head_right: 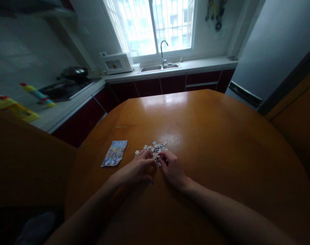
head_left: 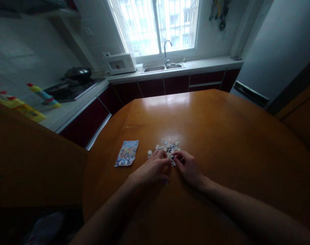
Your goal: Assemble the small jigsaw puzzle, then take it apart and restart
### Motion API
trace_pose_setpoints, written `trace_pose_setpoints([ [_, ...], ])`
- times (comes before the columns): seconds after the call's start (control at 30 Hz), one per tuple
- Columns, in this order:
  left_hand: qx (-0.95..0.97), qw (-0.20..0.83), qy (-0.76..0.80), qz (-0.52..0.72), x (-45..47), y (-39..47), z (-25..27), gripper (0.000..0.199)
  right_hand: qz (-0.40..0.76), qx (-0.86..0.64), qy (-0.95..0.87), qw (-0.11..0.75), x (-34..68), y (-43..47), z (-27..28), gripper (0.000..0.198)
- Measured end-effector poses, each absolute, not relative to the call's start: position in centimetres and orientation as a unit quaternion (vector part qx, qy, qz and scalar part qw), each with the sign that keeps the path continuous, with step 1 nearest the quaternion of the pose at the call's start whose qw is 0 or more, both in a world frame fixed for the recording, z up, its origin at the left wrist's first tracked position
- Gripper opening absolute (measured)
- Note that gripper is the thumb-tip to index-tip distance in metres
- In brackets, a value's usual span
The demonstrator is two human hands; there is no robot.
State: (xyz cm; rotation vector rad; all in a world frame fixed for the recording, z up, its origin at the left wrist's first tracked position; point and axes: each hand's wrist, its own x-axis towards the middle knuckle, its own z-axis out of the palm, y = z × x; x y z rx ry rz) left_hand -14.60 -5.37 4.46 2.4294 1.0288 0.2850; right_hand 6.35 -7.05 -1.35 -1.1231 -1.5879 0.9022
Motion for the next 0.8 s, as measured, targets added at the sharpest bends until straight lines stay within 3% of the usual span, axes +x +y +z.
trace_pose_setpoints([
  [0.1, 0.876, 0.207, 0.42, 0.119, -14.6, -5.0, 4.2, 0.045, 0.337, -0.459, -0.69, 0.447, 6.5, -6.9, -0.9, 0.005],
  [0.27, 0.869, 0.192, 0.431, 0.146, -14.8, -4.5, 4.2, 0.067, 0.282, -0.444, -0.721, 0.452, 6.6, -6.7, -0.4, 0.019],
  [0.4, 0.904, 0.208, 0.364, 0.083, -14.9, -5.1, 4.2, 0.114, 0.258, -0.469, -0.688, 0.49, 6.8, -6.3, -0.8, 0.022],
  [0.47, 0.91, 0.196, 0.357, 0.072, -15.1, -5.3, 4.0, 0.127, 0.245, -0.485, -0.671, 0.505, 7.2, -5.7, -1.0, 0.021],
  [0.53, 0.911, 0.178, 0.364, 0.075, -15.5, -5.1, 3.8, 0.121, 0.24, -0.505, -0.653, 0.512, 7.7, -4.9, -1.3, 0.021],
  [0.63, 0.904, 0.138, 0.394, 0.094, -16.4, -3.8, 3.1, 0.091, 0.227, -0.535, -0.641, 0.501, 8.5, -3.7, -1.6, 0.023],
  [0.8, 0.846, 0.139, 0.483, 0.178, -17.5, -1.1, 0.7, 0.064, 0.205, -0.565, -0.688, 0.407, 8.4, -3.3, -2.0, 0.036],
])
